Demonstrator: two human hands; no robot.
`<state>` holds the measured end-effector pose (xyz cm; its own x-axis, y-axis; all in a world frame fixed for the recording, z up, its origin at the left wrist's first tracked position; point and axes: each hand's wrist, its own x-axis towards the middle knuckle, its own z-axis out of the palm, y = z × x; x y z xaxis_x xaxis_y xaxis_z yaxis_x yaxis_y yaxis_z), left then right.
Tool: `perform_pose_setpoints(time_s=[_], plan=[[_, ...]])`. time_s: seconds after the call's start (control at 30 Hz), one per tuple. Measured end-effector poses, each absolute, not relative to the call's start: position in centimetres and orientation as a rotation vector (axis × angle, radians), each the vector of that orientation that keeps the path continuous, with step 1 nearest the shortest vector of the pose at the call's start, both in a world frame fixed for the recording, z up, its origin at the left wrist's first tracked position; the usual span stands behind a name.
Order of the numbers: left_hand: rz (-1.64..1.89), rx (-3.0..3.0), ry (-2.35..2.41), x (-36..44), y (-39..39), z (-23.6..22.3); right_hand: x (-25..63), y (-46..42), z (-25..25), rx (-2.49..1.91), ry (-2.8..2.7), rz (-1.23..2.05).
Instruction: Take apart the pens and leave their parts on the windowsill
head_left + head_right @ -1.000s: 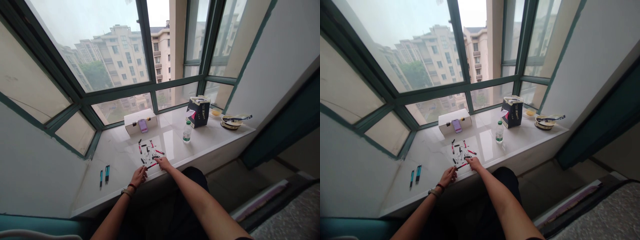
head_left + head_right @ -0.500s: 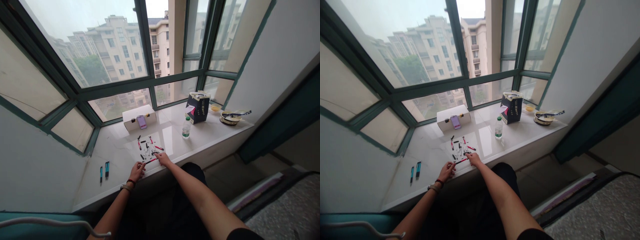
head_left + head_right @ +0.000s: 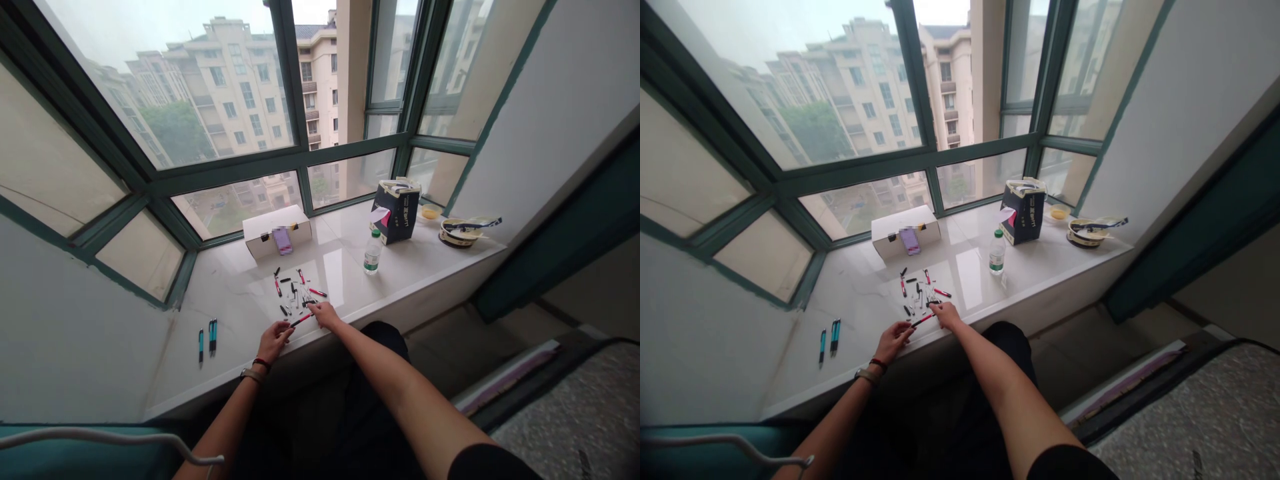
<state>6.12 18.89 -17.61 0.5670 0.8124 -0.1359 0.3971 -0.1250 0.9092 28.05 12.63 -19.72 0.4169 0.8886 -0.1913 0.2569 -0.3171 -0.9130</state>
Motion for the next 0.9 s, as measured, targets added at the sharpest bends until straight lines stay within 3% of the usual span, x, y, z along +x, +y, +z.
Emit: perform_pose_setpoints(time_s=[0.9], plan=[[0.507, 1.831, 1.076, 5.77, 19.13, -17.76, 27.22, 12.41, -18.97, -1.913, -1.010, 0.782]])
